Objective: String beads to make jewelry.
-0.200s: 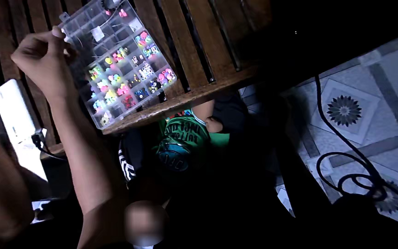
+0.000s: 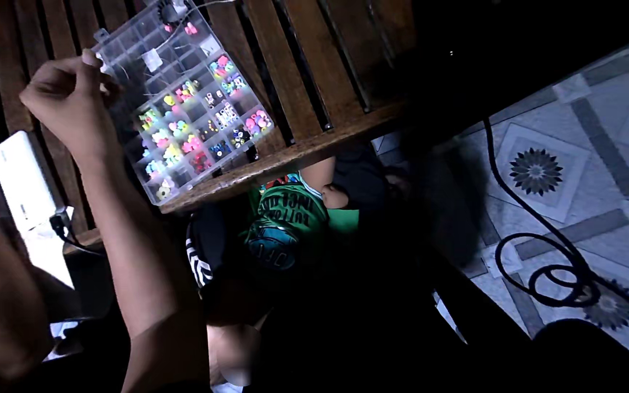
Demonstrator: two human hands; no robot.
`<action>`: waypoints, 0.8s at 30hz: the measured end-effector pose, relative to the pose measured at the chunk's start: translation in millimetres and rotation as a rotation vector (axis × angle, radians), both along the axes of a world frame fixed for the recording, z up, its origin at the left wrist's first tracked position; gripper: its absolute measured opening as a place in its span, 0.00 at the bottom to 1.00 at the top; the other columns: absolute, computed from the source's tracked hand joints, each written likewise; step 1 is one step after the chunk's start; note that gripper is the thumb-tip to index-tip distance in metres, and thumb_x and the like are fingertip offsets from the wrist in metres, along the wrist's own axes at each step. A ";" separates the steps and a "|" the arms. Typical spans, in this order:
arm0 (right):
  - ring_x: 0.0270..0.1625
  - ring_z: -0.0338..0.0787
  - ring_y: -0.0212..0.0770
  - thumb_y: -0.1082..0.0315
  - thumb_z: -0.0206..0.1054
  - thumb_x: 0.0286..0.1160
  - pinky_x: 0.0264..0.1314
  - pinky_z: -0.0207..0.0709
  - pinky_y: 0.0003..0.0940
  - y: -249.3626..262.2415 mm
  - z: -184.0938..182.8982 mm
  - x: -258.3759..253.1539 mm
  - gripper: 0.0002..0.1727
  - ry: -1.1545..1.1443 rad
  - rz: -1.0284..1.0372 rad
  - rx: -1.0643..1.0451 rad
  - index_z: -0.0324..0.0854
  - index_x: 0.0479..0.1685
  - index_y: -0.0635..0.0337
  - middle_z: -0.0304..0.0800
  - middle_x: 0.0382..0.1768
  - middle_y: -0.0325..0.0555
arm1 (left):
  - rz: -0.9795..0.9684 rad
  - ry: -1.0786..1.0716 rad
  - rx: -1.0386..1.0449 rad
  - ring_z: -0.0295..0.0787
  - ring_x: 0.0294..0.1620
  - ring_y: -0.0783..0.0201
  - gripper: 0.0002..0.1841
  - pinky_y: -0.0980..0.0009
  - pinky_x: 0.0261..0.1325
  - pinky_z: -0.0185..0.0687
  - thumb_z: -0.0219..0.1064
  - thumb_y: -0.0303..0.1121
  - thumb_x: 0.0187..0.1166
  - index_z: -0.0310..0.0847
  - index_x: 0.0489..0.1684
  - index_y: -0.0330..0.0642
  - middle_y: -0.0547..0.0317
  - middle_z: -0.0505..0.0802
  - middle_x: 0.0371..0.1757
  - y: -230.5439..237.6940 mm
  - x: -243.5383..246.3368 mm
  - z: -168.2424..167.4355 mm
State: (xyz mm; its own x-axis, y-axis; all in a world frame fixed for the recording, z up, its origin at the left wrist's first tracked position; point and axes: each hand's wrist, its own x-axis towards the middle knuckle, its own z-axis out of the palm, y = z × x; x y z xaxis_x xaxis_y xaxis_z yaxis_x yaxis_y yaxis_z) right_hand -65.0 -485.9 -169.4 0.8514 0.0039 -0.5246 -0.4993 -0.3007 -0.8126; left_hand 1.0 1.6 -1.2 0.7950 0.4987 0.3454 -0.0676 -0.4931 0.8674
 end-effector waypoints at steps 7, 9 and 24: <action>0.82 0.73 0.50 0.59 0.43 0.97 0.86 0.63 0.42 -5.0 2.2 -0.5 0.29 -0.019 0.294 -0.111 0.62 0.86 0.73 0.72 0.80 0.68 | 0.028 0.013 0.001 0.87 0.33 0.81 0.04 0.77 0.43 0.87 0.65 0.34 0.84 0.81 0.45 0.45 0.80 0.88 0.35 -6.6 -1.1 3.2; 0.81 0.75 0.61 0.56 0.42 0.97 0.85 0.64 0.50 -4.0 -1.5 5.3 0.31 -0.052 0.422 -0.230 0.61 0.86 0.75 0.74 0.76 0.75 | 0.043 0.020 0.008 0.86 0.33 0.82 0.05 0.78 0.43 0.86 0.65 0.34 0.85 0.81 0.45 0.44 0.79 0.88 0.36 -10.0 -1.2 5.3; 0.40 0.88 0.19 0.74 0.60 0.83 0.48 0.85 0.17 152.7 259.2 124.4 0.11 -0.992 0.912 0.409 0.83 0.55 0.70 0.91 0.40 0.35 | -0.078 -0.058 -0.127 0.88 0.30 0.77 0.08 0.75 0.40 0.89 0.61 0.30 0.87 0.83 0.40 0.38 0.70 0.90 0.32 -19.7 0.0 3.4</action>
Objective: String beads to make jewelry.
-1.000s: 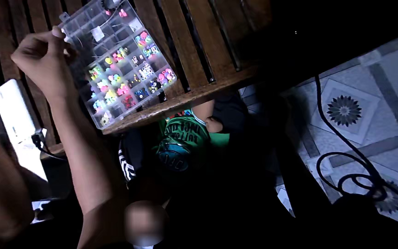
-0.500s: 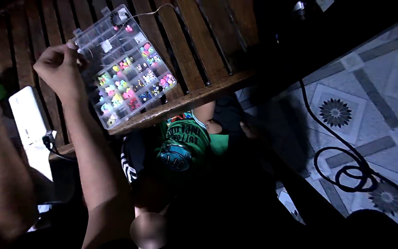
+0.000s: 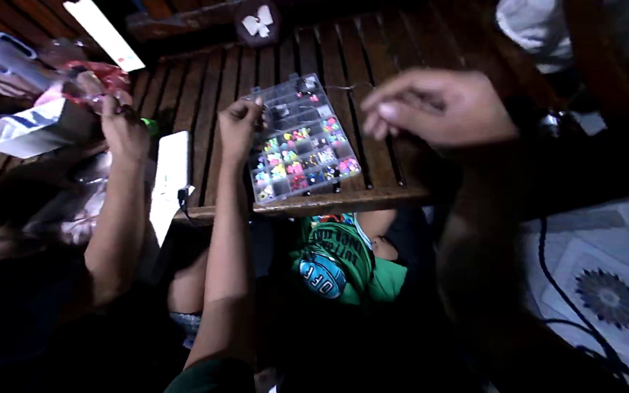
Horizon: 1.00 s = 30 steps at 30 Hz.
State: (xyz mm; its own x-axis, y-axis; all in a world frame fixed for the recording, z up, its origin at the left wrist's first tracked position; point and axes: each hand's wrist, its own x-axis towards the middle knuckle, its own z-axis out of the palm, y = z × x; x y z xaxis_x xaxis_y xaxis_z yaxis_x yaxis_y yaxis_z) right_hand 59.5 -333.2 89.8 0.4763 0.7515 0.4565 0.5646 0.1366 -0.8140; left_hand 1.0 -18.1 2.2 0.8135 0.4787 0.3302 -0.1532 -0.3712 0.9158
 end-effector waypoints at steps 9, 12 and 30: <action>0.55 0.90 0.45 0.68 0.67 0.82 0.62 0.82 0.37 173.2 -44.1 70.1 0.15 -0.258 0.106 -0.164 0.87 0.61 0.67 0.90 0.57 0.58 | -0.004 0.024 -0.216 0.83 0.26 0.78 0.09 0.80 0.32 0.82 0.59 0.29 0.89 0.84 0.40 0.36 0.69 0.88 0.28 -4.3 0.4 7.1; 0.52 0.90 0.38 0.69 0.67 0.81 0.59 0.82 0.31 173.8 -61.2 62.2 0.12 -0.226 0.083 -0.128 0.88 0.57 0.65 0.91 0.54 0.54 | -0.026 0.059 -0.216 0.83 0.26 0.79 0.08 0.81 0.33 0.82 0.60 0.28 0.88 0.83 0.40 0.36 0.70 0.88 0.28 -9.0 -1.8 7.1; 0.54 0.92 0.51 0.66 0.62 0.86 0.64 0.80 0.52 135.8 -40.8 97.9 0.13 -0.379 -0.101 -0.391 0.88 0.54 0.65 0.92 0.52 0.58 | 0.129 -0.155 -0.161 0.81 0.29 0.77 0.11 0.79 0.38 0.82 0.55 0.30 0.91 0.79 0.37 0.38 0.69 0.84 0.29 -0.8 4.6 5.1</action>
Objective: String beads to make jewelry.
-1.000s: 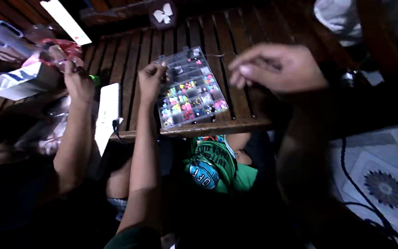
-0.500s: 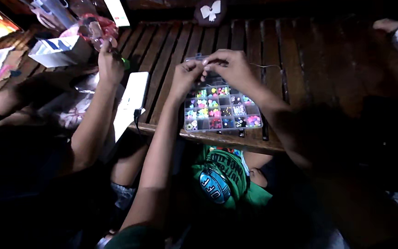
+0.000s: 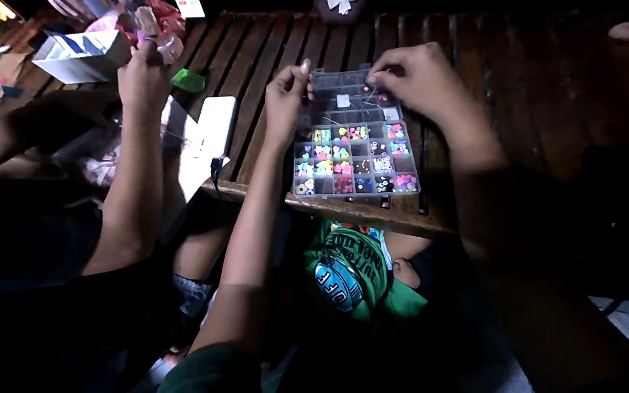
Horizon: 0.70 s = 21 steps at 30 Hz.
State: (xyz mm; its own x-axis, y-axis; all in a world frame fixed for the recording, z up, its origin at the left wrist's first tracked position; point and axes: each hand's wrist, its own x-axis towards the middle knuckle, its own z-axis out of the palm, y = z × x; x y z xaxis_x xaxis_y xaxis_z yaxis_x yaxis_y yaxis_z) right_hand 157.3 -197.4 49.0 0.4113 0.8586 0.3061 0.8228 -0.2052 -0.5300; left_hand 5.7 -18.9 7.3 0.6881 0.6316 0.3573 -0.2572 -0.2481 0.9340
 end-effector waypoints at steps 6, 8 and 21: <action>0.63 0.86 0.66 0.64 0.64 0.86 0.68 0.71 0.69 -49.3 25.7 19.7 0.15 0.030 -0.313 -0.106 0.87 0.59 0.66 0.88 0.59 0.68 | 0.046 0.025 -0.007 0.81 0.29 0.77 0.11 0.78 0.38 0.82 0.56 0.31 0.91 0.79 0.39 0.36 0.67 0.84 0.31 1.9 2.0 -2.9; 0.45 0.87 0.46 0.66 0.69 0.81 0.53 0.80 0.49 -61.9 23.5 -6.0 0.11 0.063 -0.185 -0.017 0.88 0.50 0.65 0.90 0.47 0.57 | 0.029 0.048 -0.004 0.82 0.29 0.77 0.11 0.78 0.39 0.83 0.56 0.32 0.91 0.80 0.41 0.35 0.66 0.85 0.32 0.6 2.5 -2.0; 0.37 0.83 0.42 0.64 0.72 0.77 0.43 0.78 0.40 -30.8 -2.9 -56.1 0.12 -0.011 0.190 0.037 0.89 0.47 0.66 0.87 0.43 0.54 | -0.123 0.080 -0.158 0.79 0.24 0.79 0.13 0.82 0.32 0.78 0.57 0.35 0.92 0.82 0.37 0.41 0.70 0.84 0.27 -4.5 -2.9 5.5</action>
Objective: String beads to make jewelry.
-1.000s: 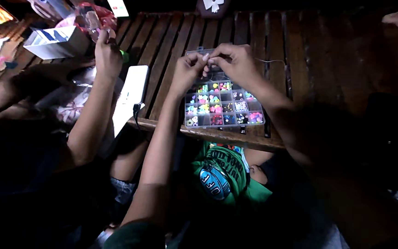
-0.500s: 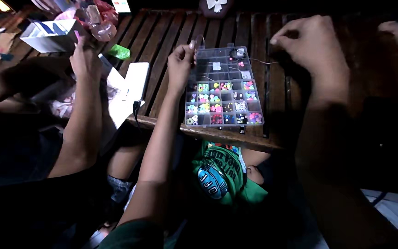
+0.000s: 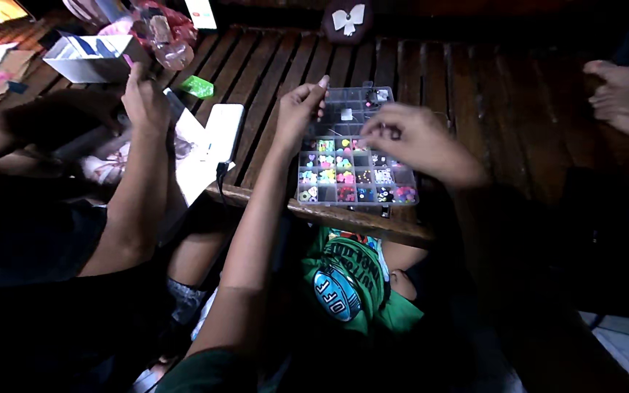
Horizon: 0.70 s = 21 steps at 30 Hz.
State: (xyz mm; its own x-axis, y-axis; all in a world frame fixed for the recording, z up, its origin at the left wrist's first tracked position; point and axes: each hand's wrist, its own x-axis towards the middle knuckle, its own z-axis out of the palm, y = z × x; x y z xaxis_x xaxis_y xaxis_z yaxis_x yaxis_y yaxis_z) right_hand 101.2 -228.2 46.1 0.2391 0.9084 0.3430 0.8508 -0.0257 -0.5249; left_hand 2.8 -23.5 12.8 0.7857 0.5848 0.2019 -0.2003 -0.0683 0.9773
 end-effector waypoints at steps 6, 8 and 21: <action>0.33 0.85 0.25 0.71 0.66 0.83 0.37 0.81 0.22 63.0 3.8 16.6 0.26 0.486 0.000 0.047 0.70 0.80 0.63 0.86 0.64 0.46 | -0.094 -0.018 0.019 0.80 0.24 0.79 0.12 0.82 0.32 0.79 0.58 0.31 0.90 0.82 0.33 0.42 0.71 0.84 0.25 0.1 0.5 -1.0; 0.31 0.81 0.21 0.69 0.64 0.85 0.36 0.76 0.17 66.9 -5.9 17.4 0.12 0.513 0.019 0.044 0.79 0.60 0.66 0.86 0.39 0.38 | -0.086 -0.027 0.020 0.79 0.24 0.80 0.12 0.82 0.31 0.78 0.58 0.32 0.90 0.81 0.32 0.43 0.72 0.84 0.25 -1.6 0.1 -0.6; 0.28 0.76 0.13 0.65 0.65 0.84 0.35 0.72 0.11 14.8 3.3 73.0 0.05 0.471 -0.177 0.106 0.84 0.46 0.56 0.82 0.31 0.23 | -0.012 -0.139 -0.076 0.77 0.23 0.80 0.15 0.82 0.31 0.78 0.54 0.32 0.92 0.79 0.30 0.46 0.72 0.82 0.25 0.4 -1.4 1.6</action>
